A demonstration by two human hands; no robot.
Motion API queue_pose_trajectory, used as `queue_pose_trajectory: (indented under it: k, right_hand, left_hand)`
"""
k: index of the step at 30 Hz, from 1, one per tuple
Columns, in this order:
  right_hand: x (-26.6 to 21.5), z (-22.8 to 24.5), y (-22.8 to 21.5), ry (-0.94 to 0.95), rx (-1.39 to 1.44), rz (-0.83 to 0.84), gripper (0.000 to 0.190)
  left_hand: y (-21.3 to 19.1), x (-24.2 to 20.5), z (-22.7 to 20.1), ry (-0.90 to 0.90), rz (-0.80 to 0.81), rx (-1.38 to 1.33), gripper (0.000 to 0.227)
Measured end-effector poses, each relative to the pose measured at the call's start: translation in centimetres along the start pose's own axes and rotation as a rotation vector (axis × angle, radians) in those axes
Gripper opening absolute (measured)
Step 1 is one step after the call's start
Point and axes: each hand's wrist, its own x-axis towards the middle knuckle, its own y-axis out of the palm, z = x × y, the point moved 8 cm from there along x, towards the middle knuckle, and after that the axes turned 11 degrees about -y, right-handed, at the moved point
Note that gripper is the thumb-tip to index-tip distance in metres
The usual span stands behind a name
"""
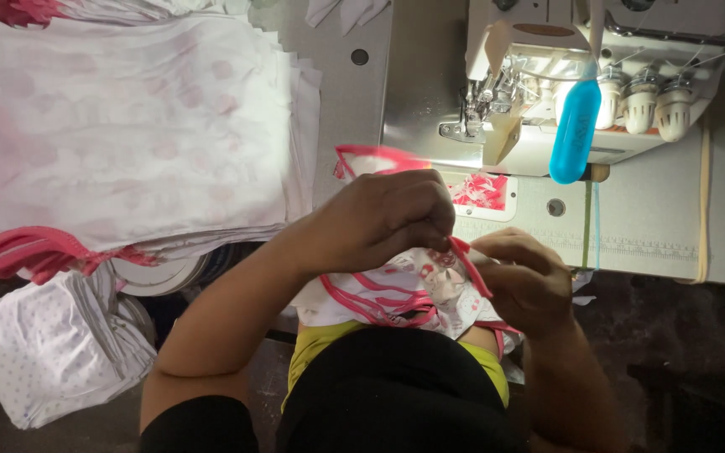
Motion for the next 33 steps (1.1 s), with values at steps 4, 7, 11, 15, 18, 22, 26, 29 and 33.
queue_pose_trajectory:
  k: [4,7,11,15,18,22,26,29,33]
  right_hand:
    - [1.2,0.0,0.8,-0.191,-0.203,0.128,0.027]
    - [2.1,0.7,2.0,-0.214,-0.242,0.158,0.030]
    - [-0.3,-1.6,2.9,0.247,0.113,-0.010,0.040]
    - [0.9,0.2,3.8,0.035,-0.200,-0.087,0.054]
    - [0.1,-0.6,4.0,0.080,-0.243,-0.087,0.053]
    - [-1.0,-0.9,4.7,0.248,-0.137,0.071,0.007]
    - [-6.5,-1.9,5.7,0.579,0.525,-0.075,0.010]
    - [-13.7,-6.2,6.6,0.783,0.702,-0.199,0.025]
    - [-14.7,-7.8,6.6,1.024,0.140,0.784,0.019]
  left_hand:
    - [-0.8,0.0,-4.6,-0.036,0.044,0.160,0.013]
    - [-0.9,0.1,-6.9,-0.065,-0.021,0.355,0.015]
    - [-1.1,-0.5,-7.7,-0.152,-0.143,0.486,0.012]
    - [-0.5,-1.2,-7.4,-0.145,-0.170,0.481,0.014]
    - [-1.5,-1.3,-5.3,-0.340,-0.096,0.520,0.017]
    - [-7.3,-1.1,-2.3,-0.575,-0.201,0.732,0.025]
    - [-7.7,3.4,-2.3,0.102,-0.212,0.750,0.023]
    - [-3.7,7.5,6.5,-0.065,-0.124,0.679,0.021]
    - [2.7,6.8,15.3,-0.052,-0.102,0.781,0.020]
